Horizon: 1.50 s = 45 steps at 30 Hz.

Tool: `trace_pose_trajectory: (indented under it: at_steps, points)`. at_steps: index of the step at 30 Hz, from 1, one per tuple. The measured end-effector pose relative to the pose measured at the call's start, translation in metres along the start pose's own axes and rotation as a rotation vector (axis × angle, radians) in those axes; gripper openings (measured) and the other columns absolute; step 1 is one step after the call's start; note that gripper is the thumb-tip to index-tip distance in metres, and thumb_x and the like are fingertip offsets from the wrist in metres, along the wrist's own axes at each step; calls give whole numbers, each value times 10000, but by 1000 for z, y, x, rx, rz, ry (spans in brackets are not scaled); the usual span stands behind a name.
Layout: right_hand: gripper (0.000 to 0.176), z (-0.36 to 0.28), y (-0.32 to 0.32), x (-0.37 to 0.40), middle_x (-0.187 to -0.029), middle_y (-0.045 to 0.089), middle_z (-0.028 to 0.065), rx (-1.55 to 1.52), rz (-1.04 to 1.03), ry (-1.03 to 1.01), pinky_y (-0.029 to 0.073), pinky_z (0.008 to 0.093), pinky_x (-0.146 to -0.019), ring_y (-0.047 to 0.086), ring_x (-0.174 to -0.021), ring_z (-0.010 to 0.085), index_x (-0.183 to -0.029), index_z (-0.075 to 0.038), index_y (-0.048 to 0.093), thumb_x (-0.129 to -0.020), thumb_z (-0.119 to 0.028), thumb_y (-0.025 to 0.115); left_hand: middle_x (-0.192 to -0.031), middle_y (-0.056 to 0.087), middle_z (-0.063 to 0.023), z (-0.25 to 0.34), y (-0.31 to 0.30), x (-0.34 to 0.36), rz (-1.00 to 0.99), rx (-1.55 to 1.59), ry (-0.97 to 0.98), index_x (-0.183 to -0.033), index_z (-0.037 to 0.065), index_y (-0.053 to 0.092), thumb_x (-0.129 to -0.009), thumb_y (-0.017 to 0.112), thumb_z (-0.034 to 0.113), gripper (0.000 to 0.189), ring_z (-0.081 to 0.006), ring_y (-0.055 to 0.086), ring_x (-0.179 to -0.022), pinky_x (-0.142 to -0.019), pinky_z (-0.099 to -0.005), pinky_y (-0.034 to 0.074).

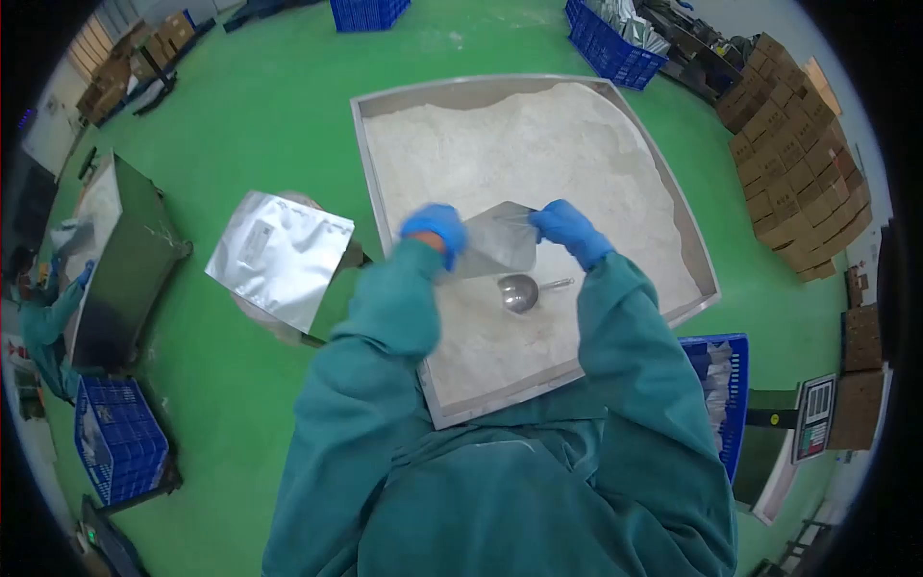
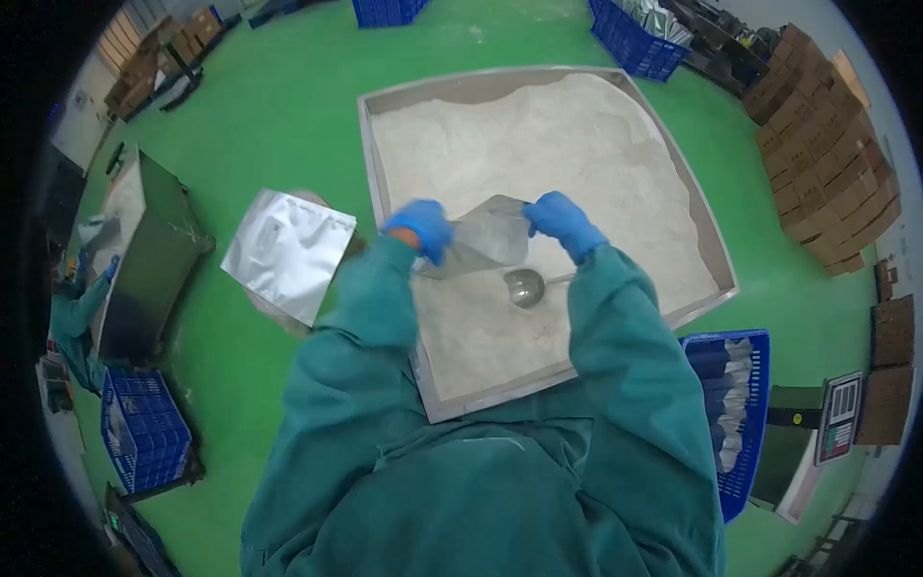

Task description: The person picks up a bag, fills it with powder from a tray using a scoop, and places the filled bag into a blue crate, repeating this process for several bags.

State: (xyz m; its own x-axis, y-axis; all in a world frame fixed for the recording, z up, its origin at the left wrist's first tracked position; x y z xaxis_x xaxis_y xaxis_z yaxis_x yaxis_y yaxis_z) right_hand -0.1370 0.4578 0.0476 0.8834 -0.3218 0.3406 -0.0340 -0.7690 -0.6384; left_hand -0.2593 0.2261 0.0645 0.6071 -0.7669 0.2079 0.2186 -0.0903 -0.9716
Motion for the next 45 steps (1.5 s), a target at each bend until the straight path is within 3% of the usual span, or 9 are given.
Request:
trace_pose_trajectory:
  at_steps: [17,23,25,27,32,34,40,43,45]
  points:
    - [314,7,-76,277,-758,572,111,289,-22,122,438,340,-722,560,-761,261,-542,-98,648,-700,-353,557,-762,612,-189,165,-18,213,-3,282,314,-707,30,654,-755,539,299,297,-366,571,-755,-721,-449,453]
    - [305,-41,-130,326,-827,629,124,170,264,39,440,352,-770,577,-806,267,-704,-69,673,-732,-371,644,-518,588,-104,163,-147,149,27,404,384,-534,1,621,-744,550,263,343,-197,572,-509,-540,-339,453]
    - [319,-64,-128,344,-826,628,115,524,621,-764,444,391,-772,584,-837,270,-789,-86,667,-750,-402,653,-576,617,-96,186,-183,136,151,174,435,-510,35,625,-698,536,297,334,-251,588,-585,-599,-354,459]
    - [308,-61,-114,327,-964,617,124,694,572,-776,474,388,-707,595,-786,302,-910,-97,631,-735,-340,704,-620,631,-109,215,-211,134,180,49,474,-560,31,642,-686,564,309,314,-246,596,-616,-629,-341,463]
    - [304,-83,-137,336,-764,599,164,668,451,-515,473,388,-645,580,-698,335,-775,-38,623,-755,-336,684,-665,641,-119,198,-272,148,569,260,187,-787,10,675,-754,622,386,381,-221,597,-618,-591,-324,477]
    - [316,-99,-162,396,-670,590,153,611,480,-190,464,381,-592,567,-609,332,-741,-28,631,-774,-341,664,-653,638,-74,155,-276,133,762,573,575,-804,52,712,-819,550,502,478,-160,537,-526,-525,-290,427]
    - [271,-88,-172,553,-582,551,89,501,1038,247,421,313,-496,555,-540,189,-740,-45,649,-797,-310,647,-582,601,-96,247,-180,100,89,683,466,-1094,26,619,-835,594,351,416,-97,464,-438,-412,-249,378]
    - [279,-20,-195,592,-647,575,118,686,719,368,433,325,-500,581,-618,193,-731,-23,633,-789,-296,636,-717,664,-137,306,-138,115,-160,643,506,-1418,46,25,-849,565,337,837,-82,390,-388,-399,-228,344]
    - [324,65,-199,615,-607,560,146,706,644,645,453,363,-516,586,-599,250,-721,8,615,-787,-309,590,-616,606,-78,311,-94,71,52,606,579,-1308,1,380,-849,590,309,591,-81,383,-414,-423,-239,350]
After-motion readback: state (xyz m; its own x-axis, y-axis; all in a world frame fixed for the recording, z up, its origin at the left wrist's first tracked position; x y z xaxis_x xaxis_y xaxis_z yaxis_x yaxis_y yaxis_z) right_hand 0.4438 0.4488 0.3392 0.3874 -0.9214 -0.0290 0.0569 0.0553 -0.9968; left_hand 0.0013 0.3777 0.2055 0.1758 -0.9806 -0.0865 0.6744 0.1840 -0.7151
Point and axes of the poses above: each hand's wrist, its own x-axis away from the middle knuckle, its own y-axis out of the palm, z = x × y, the point moved 1 cm from there along -x, towards the middle knuckle
